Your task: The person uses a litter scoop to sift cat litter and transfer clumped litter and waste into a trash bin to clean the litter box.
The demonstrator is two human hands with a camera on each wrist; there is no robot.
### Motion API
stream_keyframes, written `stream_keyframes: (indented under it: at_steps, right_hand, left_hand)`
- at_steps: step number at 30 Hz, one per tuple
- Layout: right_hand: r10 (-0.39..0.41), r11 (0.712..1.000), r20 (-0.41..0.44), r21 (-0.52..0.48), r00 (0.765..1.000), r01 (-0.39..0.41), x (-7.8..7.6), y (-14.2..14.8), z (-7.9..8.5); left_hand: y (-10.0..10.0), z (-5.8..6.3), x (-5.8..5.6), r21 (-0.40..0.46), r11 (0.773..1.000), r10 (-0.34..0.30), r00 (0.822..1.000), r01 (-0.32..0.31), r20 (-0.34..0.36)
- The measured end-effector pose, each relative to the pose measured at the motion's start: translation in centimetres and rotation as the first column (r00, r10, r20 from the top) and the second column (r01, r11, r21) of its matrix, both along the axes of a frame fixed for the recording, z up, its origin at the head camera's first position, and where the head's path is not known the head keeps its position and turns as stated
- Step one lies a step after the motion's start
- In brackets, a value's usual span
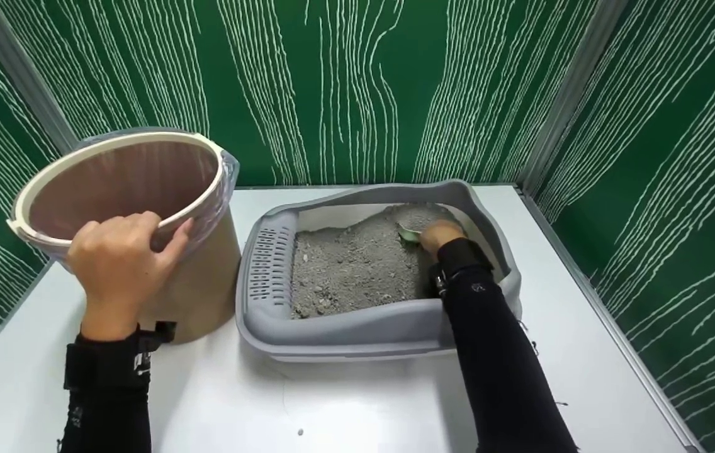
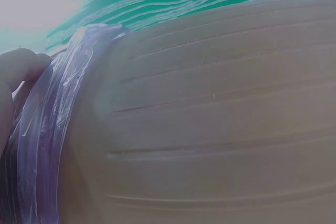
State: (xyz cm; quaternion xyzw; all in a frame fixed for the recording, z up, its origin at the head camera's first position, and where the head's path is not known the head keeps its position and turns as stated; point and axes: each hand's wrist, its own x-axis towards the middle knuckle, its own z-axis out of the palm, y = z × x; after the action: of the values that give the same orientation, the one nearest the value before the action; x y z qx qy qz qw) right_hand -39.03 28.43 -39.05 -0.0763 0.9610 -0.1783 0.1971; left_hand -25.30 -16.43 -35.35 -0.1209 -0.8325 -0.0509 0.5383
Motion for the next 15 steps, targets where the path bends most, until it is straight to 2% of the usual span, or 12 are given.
stream_keyframes:
  at_steps: [1, 3, 4, 6, 12, 15]
  right_hand:
    - [-0.027, 0.999, 0.019, -0.028, 0.999, 0.027, 0.15, 0.07, 0.02]
    - [-0.161, 0.973, 0.07, -0.158, 0.984, 0.171, 0.31, 0.0, 0.03]
    - [-0.165, 0.971, 0.073, -0.162, 0.984, 0.175, 0.37, 0.03, 0.06]
    - [-0.14, 0.981, 0.05, -0.131, 0.989, 0.146, 0.45, 0.17, 0.13]
    - [0.008, 1.0, -0.023, -0.013, 1.0, -0.008, 0.31, 0.76, 0.31]
    - [0.029, 1.0, -0.013, -0.005, 1.0, -0.029, 0.3, 0.7, 0.52]
  left_hand:
    - [0.04, 0.04, 0.0, 0.0, 1.0, -0.001, 1.0, 0.001, 0.002]
    - [0.01, 0.04, 0.02, -0.001, 1.0, -0.001, 1.0, 0.001, 0.0]
    - [0.01, 0.03, 0.03, -0.001, 1.0, 0.0, 1.0, 0.0, -0.001]
    - [0.04, 0.03, 0.03, -0.004, 1.0, -0.001, 1.0, 0.001, -0.003]
    - [0.12, 0.04, -0.01, -0.011, 1.0, 0.0, 1.0, 0.0, -0.001]
    - [0.15, 0.06, -0.02, -0.011, 1.0, -0.001, 1.0, 0.001, -0.006]
